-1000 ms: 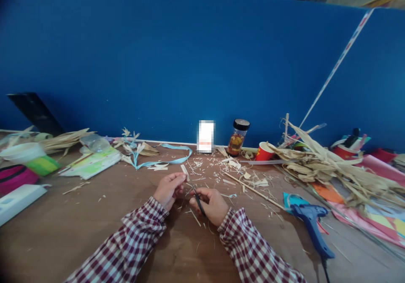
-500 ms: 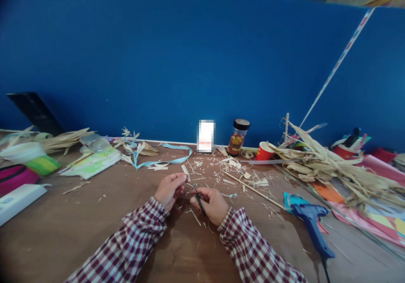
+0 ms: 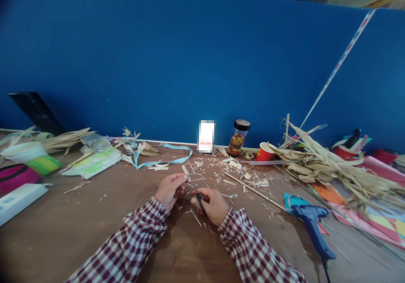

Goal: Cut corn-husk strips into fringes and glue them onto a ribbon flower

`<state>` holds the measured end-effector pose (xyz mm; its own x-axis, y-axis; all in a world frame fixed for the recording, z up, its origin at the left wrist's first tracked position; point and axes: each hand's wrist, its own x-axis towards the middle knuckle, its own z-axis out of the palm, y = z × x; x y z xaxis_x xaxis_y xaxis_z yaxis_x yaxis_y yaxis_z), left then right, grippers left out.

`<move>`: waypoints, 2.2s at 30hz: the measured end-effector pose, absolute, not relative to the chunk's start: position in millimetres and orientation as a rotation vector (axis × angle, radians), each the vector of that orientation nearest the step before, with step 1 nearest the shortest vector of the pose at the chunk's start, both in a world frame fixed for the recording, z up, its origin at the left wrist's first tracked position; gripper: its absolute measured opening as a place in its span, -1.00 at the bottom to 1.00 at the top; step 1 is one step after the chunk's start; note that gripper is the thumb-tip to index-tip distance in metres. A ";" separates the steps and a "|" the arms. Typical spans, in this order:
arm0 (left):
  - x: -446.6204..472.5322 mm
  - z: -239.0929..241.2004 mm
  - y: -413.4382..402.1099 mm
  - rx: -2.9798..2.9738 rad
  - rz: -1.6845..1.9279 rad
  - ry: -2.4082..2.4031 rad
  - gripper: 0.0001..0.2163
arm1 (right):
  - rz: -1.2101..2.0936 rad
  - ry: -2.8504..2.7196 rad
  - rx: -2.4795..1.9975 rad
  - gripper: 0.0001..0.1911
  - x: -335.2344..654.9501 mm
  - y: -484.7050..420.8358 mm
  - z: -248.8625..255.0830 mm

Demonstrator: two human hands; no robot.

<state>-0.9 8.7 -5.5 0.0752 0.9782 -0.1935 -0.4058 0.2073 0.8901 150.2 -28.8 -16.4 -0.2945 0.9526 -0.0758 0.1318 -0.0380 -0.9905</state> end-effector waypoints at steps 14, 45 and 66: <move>-4.0 -0.7 11.8 0.700 1.247 1.042 -0.74 | 1.395 -1.540 -1.203 -0.69 150.1 -29.2 -17.9; 0.4 -4.9 9.1 0.772 1.218 1.002 -0.79 | 1.409 -1.502 -1.195 -0.68 150.6 -27.8 -19.7; 1.2 -5.0 7.7 0.759 1.218 1.016 -0.78 | 1.399 -1.507 -1.241 -0.68 150.0 -29.3 -15.6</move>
<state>1.2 7.7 -5.0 0.0346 0.9764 -0.2129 -0.3849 0.2097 0.8988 150.0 -29.3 -15.6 -0.2740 0.9565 -0.0999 0.1706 -0.0539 -0.9839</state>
